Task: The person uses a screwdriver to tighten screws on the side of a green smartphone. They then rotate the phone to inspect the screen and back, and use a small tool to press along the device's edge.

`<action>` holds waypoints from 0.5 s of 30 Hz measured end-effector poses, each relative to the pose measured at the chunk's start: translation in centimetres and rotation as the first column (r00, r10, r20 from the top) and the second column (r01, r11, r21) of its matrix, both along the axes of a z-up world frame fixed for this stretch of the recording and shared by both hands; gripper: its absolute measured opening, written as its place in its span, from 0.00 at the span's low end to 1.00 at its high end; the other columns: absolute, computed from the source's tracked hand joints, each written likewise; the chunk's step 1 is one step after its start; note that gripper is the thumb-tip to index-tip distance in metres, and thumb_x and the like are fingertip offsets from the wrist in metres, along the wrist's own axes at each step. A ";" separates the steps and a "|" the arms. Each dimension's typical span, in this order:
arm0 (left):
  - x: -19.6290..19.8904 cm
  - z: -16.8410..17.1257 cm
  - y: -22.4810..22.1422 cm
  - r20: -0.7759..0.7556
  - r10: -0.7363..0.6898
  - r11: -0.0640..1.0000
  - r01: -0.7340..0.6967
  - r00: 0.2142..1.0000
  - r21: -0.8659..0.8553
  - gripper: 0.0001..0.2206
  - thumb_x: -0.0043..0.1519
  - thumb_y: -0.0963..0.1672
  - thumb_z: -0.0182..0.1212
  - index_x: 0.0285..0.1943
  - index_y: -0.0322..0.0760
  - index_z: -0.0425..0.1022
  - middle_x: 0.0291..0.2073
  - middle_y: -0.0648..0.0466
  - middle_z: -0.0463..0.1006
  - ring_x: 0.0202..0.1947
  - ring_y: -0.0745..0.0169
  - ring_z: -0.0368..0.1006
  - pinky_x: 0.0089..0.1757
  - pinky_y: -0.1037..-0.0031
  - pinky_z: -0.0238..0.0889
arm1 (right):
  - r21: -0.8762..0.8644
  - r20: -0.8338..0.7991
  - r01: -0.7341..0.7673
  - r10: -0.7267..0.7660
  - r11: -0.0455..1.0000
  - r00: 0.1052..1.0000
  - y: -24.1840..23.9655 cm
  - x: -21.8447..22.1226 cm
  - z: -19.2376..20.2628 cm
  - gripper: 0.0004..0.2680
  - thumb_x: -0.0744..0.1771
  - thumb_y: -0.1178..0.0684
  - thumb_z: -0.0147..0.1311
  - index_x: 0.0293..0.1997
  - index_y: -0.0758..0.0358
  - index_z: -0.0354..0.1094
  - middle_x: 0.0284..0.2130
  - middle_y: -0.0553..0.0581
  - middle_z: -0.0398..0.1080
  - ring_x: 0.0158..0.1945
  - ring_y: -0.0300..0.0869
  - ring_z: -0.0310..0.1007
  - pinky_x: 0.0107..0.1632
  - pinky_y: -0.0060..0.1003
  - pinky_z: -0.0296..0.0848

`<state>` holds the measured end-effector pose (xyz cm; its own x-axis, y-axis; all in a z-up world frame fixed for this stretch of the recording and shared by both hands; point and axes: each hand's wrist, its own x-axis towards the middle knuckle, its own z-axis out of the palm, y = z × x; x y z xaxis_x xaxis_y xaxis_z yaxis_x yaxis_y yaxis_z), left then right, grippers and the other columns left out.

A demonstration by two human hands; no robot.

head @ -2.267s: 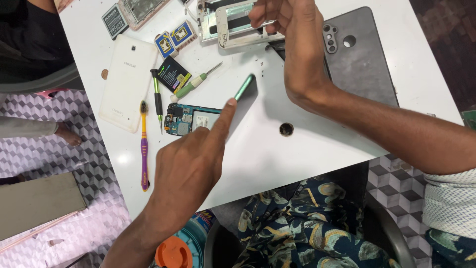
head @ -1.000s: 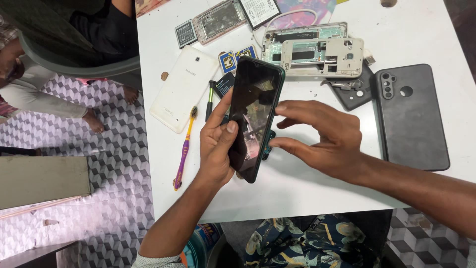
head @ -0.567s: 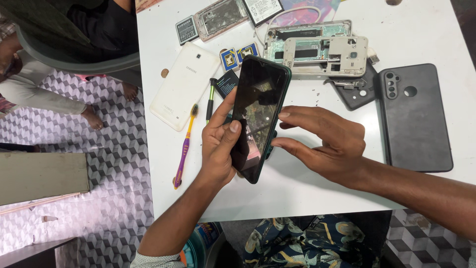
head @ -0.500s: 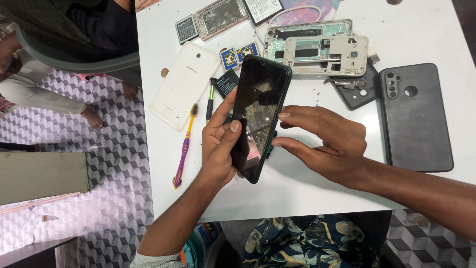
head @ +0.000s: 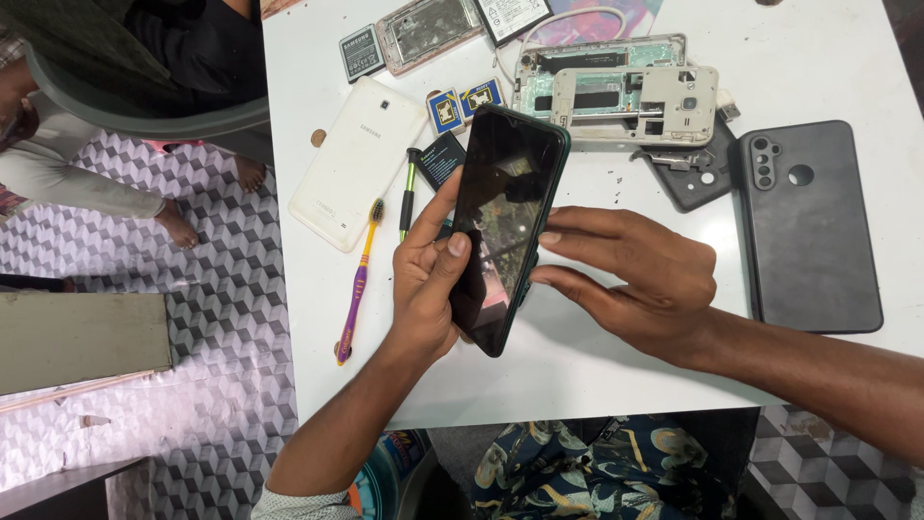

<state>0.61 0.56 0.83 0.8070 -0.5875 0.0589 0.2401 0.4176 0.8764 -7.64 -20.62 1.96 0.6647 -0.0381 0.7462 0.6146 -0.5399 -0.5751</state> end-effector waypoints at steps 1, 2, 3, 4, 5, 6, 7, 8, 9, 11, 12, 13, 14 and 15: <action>0.0 0.0 0.0 0.000 0.003 1.000 -0.003 1.000 0.001 0.31 0.72 0.43 0.57 0.82 0.29 0.49 0.59 0.41 0.77 0.54 0.62 0.77 0.53 0.71 0.73 | 0.006 -0.012 -0.006 0.006 1.000 1.000 0.0 0.0 -0.1 0.14 0.62 0.57 0.71 0.50 0.64 0.73 0.47 0.62 0.77 0.49 0.45 0.82 0.48 0.34 0.79; 0.0 0.0 0.0 0.001 0.006 1.000 -0.006 1.000 0.001 0.31 0.72 0.43 0.57 0.82 0.29 0.49 0.59 0.41 0.77 0.54 0.62 0.77 0.54 0.71 0.73 | 0.012 -0.024 -0.013 0.013 1.000 1.000 0.1 -0.1 -0.1 0.13 0.63 0.58 0.71 0.50 0.63 0.74 0.48 0.63 0.77 0.49 0.44 0.82 0.47 0.34 0.79; 0.1 0.0 0.0 0.001 0.009 1.000 -0.009 1.000 0.002 0.31 0.72 0.43 0.57 0.82 0.29 0.49 0.59 0.41 0.77 0.55 0.62 0.77 0.54 0.70 0.73 | 0.019 -0.035 -0.019 0.020 1.000 0.999 0.2 -0.2 -0.2 0.13 0.63 0.59 0.71 0.49 0.62 0.74 0.48 0.64 0.77 0.48 0.43 0.82 0.47 0.34 0.79; 0.1 -0.1 0.0 0.002 0.004 1.000 -0.004 1.000 -0.004 0.31 0.72 0.43 0.57 0.83 0.29 0.49 0.58 0.41 0.77 0.54 0.62 0.78 0.54 0.71 0.73 | 0.008 -0.029 -0.009 0.009 1.000 1.000 0.2 -0.2 -0.3 0.13 0.62 0.59 0.71 0.49 0.62 0.74 0.48 0.63 0.77 0.49 0.44 0.82 0.47 0.34 0.80; 0.1 -0.1 0.0 0.003 -0.001 1.000 0.001 1.000 -0.011 0.31 0.72 0.43 0.57 0.83 0.30 0.49 0.58 0.41 0.78 0.54 0.62 0.78 0.54 0.71 0.73 | -0.003 -0.024 0.002 -0.002 1.000 1.000 0.3 -0.2 -0.4 0.13 0.62 0.58 0.71 0.49 0.63 0.74 0.47 0.62 0.77 0.49 0.45 0.82 0.47 0.34 0.82; 0.1 -0.1 0.1 0.004 -0.006 1.000 0.006 1.000 -0.017 0.31 0.73 0.43 0.57 0.83 0.30 0.49 0.58 0.40 0.78 0.54 0.62 0.78 0.54 0.71 0.73 | -0.013 -0.019 0.012 -0.013 1.000 1.000 0.3 -0.2 -0.4 0.13 0.62 0.58 0.72 0.48 0.64 0.74 0.47 0.62 0.77 0.49 0.46 0.81 0.47 0.34 0.83; 0.1 -0.2 0.1 0.004 0.002 1.000 -0.002 1.000 -0.005 0.31 0.72 0.43 0.57 0.83 0.30 0.49 0.58 0.41 0.78 0.54 0.62 0.78 0.54 0.71 0.74 | 0.034 -0.041 0.013 -0.012 0.999 0.999 0.4 -0.2 -0.5 0.13 0.62 0.58 0.71 0.49 0.66 0.73 0.47 0.62 0.77 0.50 0.45 0.81 0.48 0.34 0.83; 0.2 -0.2 0.1 0.004 0.009 1.000 -0.009 1.000 0.007 0.31 0.71 0.43 0.57 0.82 0.30 0.49 0.58 0.41 0.78 0.54 0.62 0.78 0.53 0.71 0.74 | 0.082 -0.064 0.015 -0.010 0.997 0.998 0.5 -0.3 -0.6 0.14 0.63 0.59 0.70 0.50 0.67 0.72 0.47 0.61 0.77 0.50 0.45 0.81 0.50 0.34 0.83; 0.2 -0.3 0.2 0.004 0.018 1.000 -0.018 1.000 0.019 0.31 0.71 0.43 0.57 0.82 0.30 0.49 0.58 0.41 0.78 0.54 0.62 0.78 0.53 0.70 0.74 | 0.128 -0.087 0.017 -0.006 0.992 0.996 0.5 -0.3 -0.6 0.14 0.64 0.59 0.70 0.51 0.69 0.72 0.47 0.61 0.77 0.51 0.44 0.82 0.52 0.34 0.82; 0.1 -0.4 0.2 -0.017 0.003 1.000 -0.002 1.000 0.006 0.31 0.72 0.42 0.57 0.83 0.30 0.49 0.57 0.41 0.79 0.52 0.62 0.78 0.52 0.71 0.73 | 0.471 -0.224 -0.055 0.179 0.880 0.958 0.7 -0.1 -0.6 0.15 0.66 0.60 0.64 0.57 0.70 0.66 0.48 0.63 0.76 0.53 0.44 0.80 0.54 0.33 0.83; 0.1 -0.4 0.1 -0.028 -0.006 1.000 0.006 1.000 -0.001 0.31 0.72 0.42 0.57 0.83 0.31 0.48 0.56 0.41 0.79 0.51 0.62 0.78 0.52 0.72 0.73 | 0.625 -0.263 -0.060 0.283 0.778 0.922 0.6 0.1 -0.6 0.15 0.67 0.61 0.62 0.59 0.70 0.63 0.48 0.63 0.76 0.55 0.43 0.80 0.56 0.33 0.83; 0.1 -0.5 0.0 -0.036 -0.002 1.000 0.003 0.999 0.006 0.31 0.72 0.42 0.57 0.83 0.31 0.48 0.56 0.41 0.79 0.52 0.62 0.78 0.52 0.72 0.73 | 0.627 -0.275 -0.078 0.314 0.775 0.909 0.4 0.2 -0.6 0.16 0.67 0.62 0.60 0.61 0.71 0.63 0.48 0.64 0.76 0.54 0.43 0.80 0.56 0.34 0.83; 0.1 -0.5 0.0 -0.045 0.002 1.000 -0.001 0.999 0.014 0.31 0.71 0.42 0.57 0.83 0.31 0.48 0.56 0.41 0.79 0.52 0.63 0.78 0.52 0.72 0.73 | 0.630 -0.286 -0.095 0.344 0.771 0.894 0.0 0.6 -0.6 0.16 0.67 0.62 0.59 0.63 0.71 0.62 0.49 0.65 0.76 0.54 0.44 0.79 0.55 0.35 0.83; 0.1 -0.6 -0.1 -0.053 0.005 1.000 -0.004 0.999 0.022 0.31 0.71 0.42 0.57 0.83 0.31 0.48 0.56 0.41 0.79 0.52 0.63 0.78 0.52 0.72 0.73 | 0.633 -0.296 -0.113 0.374 0.766 0.879 -0.2 0.8 -0.6 0.17 0.68 0.63 0.58 0.64 0.72 0.62 0.49 0.66 0.76 0.54 0.44 0.79 0.55 0.36 0.83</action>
